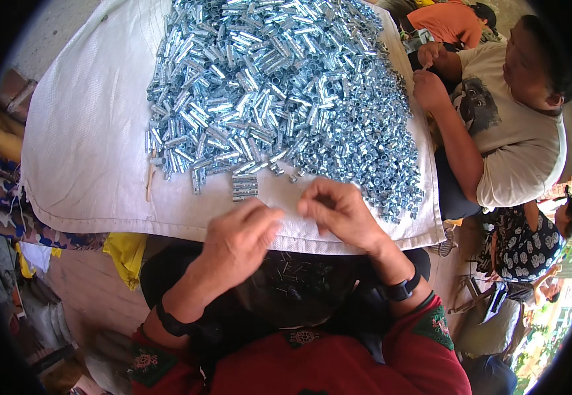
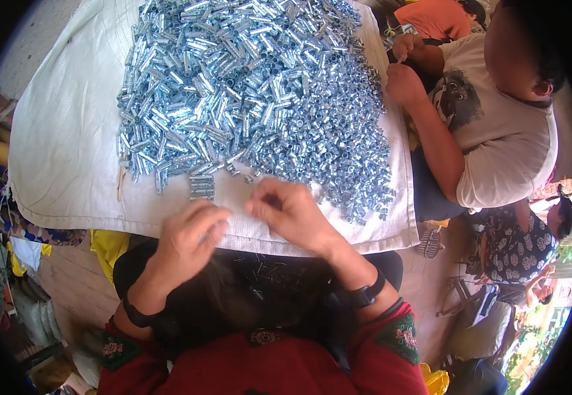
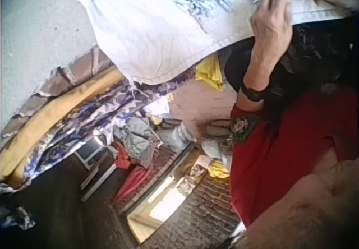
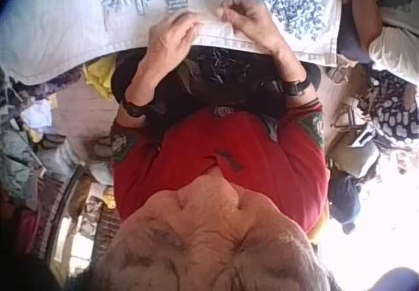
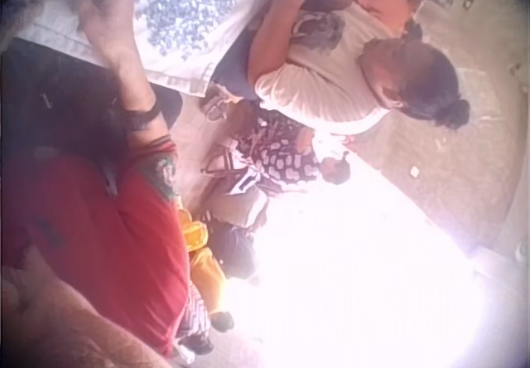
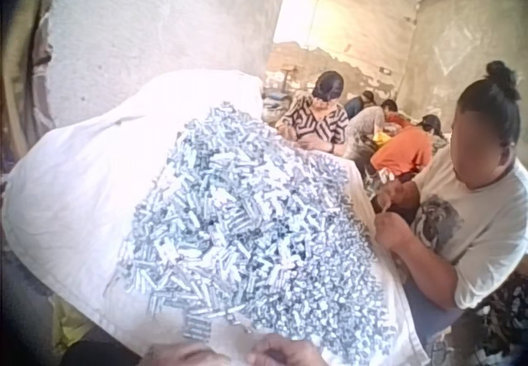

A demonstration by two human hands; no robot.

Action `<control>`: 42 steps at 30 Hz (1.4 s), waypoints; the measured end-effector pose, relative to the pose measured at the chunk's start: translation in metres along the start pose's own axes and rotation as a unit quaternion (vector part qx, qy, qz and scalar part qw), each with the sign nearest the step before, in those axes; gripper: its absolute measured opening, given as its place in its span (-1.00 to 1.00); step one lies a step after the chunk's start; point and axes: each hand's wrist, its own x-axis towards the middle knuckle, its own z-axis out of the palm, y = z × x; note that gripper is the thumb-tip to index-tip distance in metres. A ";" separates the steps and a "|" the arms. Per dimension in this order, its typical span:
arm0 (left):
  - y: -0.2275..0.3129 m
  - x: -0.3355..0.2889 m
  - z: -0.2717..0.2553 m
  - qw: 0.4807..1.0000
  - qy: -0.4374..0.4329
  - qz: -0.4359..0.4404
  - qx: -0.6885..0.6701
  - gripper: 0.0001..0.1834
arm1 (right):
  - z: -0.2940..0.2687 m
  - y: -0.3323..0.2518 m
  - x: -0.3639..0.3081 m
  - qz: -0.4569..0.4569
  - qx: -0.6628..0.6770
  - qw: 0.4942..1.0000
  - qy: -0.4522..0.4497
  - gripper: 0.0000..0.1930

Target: Sorting and inspecting small metal bolts and components on a work surface.

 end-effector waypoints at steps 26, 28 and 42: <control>-0.011 0.007 -0.008 0.942 0.117 0.034 0.313 -0.76 | 0.017 0.011 0.001 -0.037 0.038 0.994 0.096 -0.91; -0.015 0.005 -0.002 0.957 0.125 0.035 0.259 -0.77 | 0.015 0.010 -0.002 -0.027 0.090 0.993 0.070 -0.89; -0.009 0.006 0.010 0.864 0.073 -0.201 -0.455 -0.83 | 0.022 0.009 -0.004 -0.004 0.307 0.951 0.015 -0.87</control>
